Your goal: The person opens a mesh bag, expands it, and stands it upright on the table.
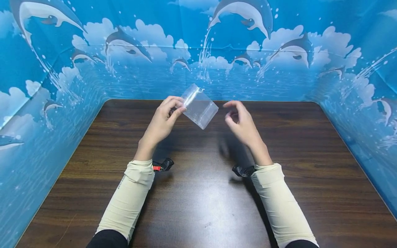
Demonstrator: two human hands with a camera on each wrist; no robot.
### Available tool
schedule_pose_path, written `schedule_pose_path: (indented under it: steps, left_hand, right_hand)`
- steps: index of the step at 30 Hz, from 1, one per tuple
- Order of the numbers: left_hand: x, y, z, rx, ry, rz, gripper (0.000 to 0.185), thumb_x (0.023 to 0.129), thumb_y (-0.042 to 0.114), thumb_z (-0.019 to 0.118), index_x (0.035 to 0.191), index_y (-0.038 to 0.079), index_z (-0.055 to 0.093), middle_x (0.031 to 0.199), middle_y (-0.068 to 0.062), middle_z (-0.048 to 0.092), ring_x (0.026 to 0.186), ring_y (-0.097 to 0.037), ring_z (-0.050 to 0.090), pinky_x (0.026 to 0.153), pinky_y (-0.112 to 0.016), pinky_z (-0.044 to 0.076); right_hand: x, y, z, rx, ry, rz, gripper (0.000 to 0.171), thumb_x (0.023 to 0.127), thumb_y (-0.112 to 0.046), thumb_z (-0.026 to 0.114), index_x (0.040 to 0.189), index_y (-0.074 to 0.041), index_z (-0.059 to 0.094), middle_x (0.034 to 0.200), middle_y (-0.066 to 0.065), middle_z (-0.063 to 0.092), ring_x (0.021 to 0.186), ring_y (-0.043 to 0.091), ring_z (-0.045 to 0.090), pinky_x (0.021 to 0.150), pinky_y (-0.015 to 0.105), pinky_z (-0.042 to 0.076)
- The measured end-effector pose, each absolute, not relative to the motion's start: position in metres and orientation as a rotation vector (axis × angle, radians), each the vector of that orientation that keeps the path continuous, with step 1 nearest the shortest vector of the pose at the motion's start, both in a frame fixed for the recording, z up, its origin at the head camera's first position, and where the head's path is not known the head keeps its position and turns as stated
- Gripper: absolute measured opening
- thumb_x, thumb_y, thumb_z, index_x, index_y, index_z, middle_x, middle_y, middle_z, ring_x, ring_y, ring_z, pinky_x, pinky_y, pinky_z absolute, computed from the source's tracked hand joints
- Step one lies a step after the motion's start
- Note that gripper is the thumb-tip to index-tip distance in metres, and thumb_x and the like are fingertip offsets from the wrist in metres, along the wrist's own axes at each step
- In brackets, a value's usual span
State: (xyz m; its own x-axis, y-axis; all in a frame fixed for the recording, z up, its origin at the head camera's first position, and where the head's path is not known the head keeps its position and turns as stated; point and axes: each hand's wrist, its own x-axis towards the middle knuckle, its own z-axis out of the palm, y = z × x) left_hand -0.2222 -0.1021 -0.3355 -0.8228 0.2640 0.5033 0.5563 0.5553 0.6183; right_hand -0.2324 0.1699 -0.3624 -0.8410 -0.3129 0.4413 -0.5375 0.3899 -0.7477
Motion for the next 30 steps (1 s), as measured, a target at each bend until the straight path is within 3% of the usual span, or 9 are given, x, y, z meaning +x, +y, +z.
schedule_pose_path:
  steps: [5,10,16,24,30]
  left_hand:
    - [-0.223,-0.104,-0.335,-0.697,-2.332,-1.357,0.019,0.096,0.023,0.054,0.091,0.005,0.060,0.118,-0.007,0.058,0.109,-0.019,0.053,0.081,-0.034,0.046]
    - [-0.224,-0.103,-0.337,-0.737,-2.371,-1.313,0.018,0.096,0.023,0.054,0.091,0.006,0.060,0.116,-0.006,0.058,0.110,-0.017,0.053,0.085,-0.033,0.045]
    - [-0.226,-0.101,-0.341,-0.755,-2.410,-1.298,0.017,0.096,0.023,0.054,0.094,0.007,0.060,0.110,-0.006,0.058,0.103,-0.017,0.053,0.085,-0.032,0.044]
    - [-0.227,-0.104,-0.345,-0.633,-2.444,-1.371,0.021,0.097,0.028,0.053,0.099,0.008,0.060,0.101,-0.005,0.056,0.087,-0.017,0.049,0.074,-0.030,0.042]
    - [-0.230,-0.104,-0.346,-0.636,-2.497,-1.360,0.024,0.097,0.031,0.052,0.101,0.009,0.060,0.105,-0.005,0.057,0.089,-0.017,0.051,0.076,-0.031,0.043]
  right_hand:
    - [-0.234,0.168,-0.368,0.701,-2.683,1.712,0.043,0.095,-0.018,0.059,0.134,-0.008,0.044,0.127,0.014,0.055,0.108,0.031,0.060,0.084,0.035,0.052]
    - [-0.237,0.166,-0.374,0.677,-2.520,1.841,0.038,0.095,-0.025,0.060,0.129,-0.011,0.050,0.112,0.017,0.064,0.092,0.024,0.068,0.081,0.026,0.053]
    - [-0.231,0.163,-0.365,0.667,-2.453,1.777,0.028,0.096,-0.019,0.059,0.119,-0.005,0.056,0.095,0.016,0.066,0.077,0.025,0.067,0.070,0.024,0.052]
    - [-0.232,0.170,-0.370,0.926,-2.432,1.898,0.042,0.095,-0.007,0.057,0.134,-0.005,0.043,0.108,0.013,0.062,0.087,0.024,0.065,0.077,0.027,0.055]
    - [-0.225,0.164,-0.358,0.847,-2.438,1.890,0.032,0.094,-0.008,0.060,0.124,-0.002,0.051,0.101,0.011,0.063,0.078,0.015,0.066,0.071,0.028,0.056]
